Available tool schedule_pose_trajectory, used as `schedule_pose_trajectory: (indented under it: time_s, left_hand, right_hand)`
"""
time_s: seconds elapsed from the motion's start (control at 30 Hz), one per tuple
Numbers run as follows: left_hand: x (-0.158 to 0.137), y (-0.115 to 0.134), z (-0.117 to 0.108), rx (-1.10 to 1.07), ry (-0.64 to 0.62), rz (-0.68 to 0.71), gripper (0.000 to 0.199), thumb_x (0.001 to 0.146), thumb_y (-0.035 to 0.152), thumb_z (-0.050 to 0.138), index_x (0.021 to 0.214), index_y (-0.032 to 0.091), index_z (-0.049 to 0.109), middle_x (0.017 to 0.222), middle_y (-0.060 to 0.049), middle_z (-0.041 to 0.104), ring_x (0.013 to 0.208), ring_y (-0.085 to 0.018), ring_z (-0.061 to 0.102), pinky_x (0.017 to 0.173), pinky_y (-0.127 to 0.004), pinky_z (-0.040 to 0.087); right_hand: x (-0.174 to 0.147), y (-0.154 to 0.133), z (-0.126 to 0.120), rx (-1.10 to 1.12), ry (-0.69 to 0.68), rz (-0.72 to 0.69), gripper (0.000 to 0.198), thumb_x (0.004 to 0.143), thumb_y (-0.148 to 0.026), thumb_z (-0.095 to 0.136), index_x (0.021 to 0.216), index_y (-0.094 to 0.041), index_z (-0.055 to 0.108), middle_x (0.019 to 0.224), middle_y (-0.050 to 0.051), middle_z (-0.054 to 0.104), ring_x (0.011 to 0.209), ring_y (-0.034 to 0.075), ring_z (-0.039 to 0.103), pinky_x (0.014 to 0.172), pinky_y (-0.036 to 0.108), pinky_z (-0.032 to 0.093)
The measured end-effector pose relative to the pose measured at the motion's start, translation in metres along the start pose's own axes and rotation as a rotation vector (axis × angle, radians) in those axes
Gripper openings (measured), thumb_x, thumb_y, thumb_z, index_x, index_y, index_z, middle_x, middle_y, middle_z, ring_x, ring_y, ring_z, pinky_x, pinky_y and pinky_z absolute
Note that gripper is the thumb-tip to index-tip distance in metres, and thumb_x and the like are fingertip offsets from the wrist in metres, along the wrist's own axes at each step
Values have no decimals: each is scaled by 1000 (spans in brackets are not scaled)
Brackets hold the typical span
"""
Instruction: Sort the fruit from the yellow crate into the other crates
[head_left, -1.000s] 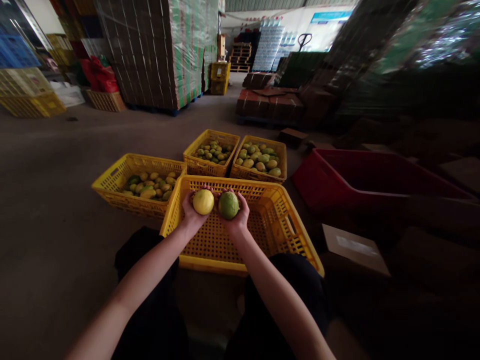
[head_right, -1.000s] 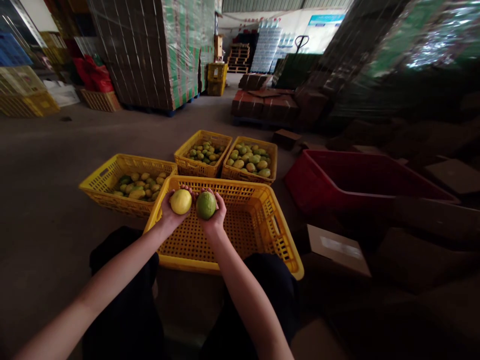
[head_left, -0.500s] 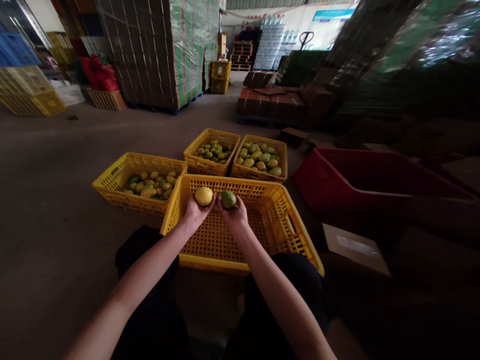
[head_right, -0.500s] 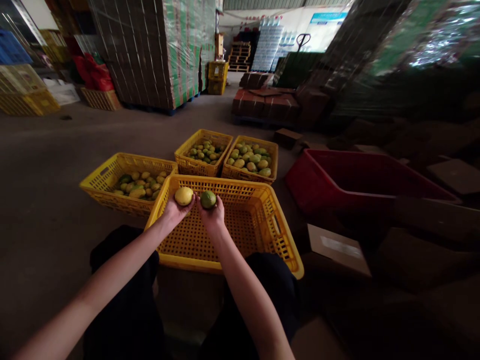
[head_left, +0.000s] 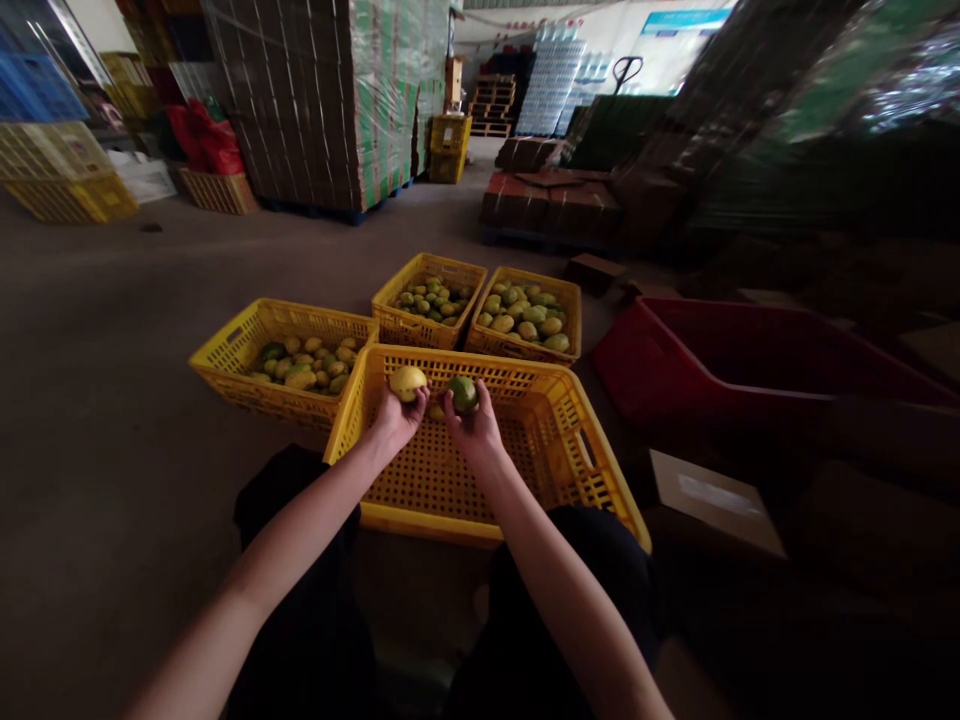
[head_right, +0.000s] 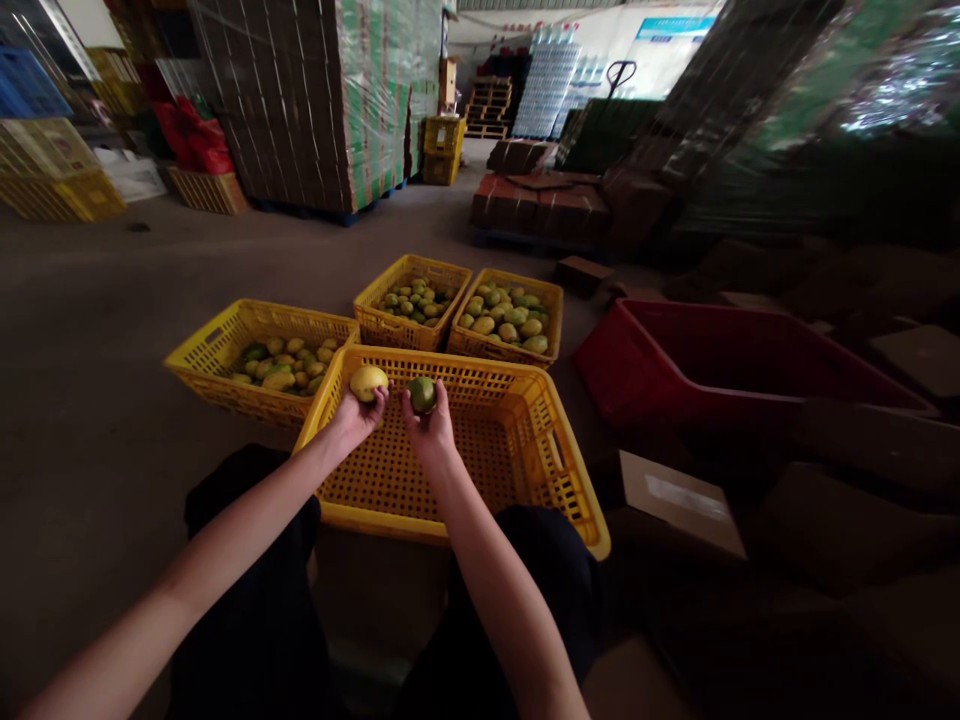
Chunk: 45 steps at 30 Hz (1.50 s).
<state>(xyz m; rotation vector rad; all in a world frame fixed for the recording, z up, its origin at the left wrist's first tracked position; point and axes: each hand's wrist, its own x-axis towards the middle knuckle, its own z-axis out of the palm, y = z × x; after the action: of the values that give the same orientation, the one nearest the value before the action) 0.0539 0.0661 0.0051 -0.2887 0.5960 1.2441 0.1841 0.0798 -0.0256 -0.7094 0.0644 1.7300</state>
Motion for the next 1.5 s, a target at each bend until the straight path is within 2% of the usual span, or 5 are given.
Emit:
schedule_pose_trajectory:
  time_s: [0.53,0.77,1.07,1.33,1.5]
  left_hand:
    - [-19,6,17,170,-178,58,51,100,51,33,104,9,62,80,-11,63,61,-12,61,50,-17,54]
    - [-21,18,13,582,-216,558,23,78,17,72,101,18,68,98,-6,71,86,-16,68,72,-21,55]
    - [-43,5,5,758,-404,816,30,65,5,79,87,23,67,110,-7,66,126,-22,53,105,-27,41]
    - [-38,18,4,1301,-392,1167,53,57,26,90,106,23,71,123,-9,57,128,-29,50,111,-42,38]
    - [-20,28,-1,1147,-536,737,60,60,29,87,117,26,67,131,-8,57,111,-26,62,90,-36,54]
  right_hand:
    - [-33,-12,24,-250,-125,-195,6,84,-27,65,89,-23,64,77,-4,71,64,12,65,56,21,55]
    - [-44,-23,23,-619,-348,-760,55,54,-1,81,103,-23,71,96,-4,72,87,11,63,77,17,52]
    - [-49,-24,18,-758,-438,-890,53,53,0,83,98,-26,73,107,-2,68,111,17,55,112,30,36]
    - [-42,-29,14,-935,-451,-997,57,51,-18,89,103,-24,66,108,2,67,103,22,60,97,37,47]
    - [-38,-38,16,-806,-498,-678,55,49,-19,89,99,-26,67,92,-3,69,86,18,64,78,30,53]
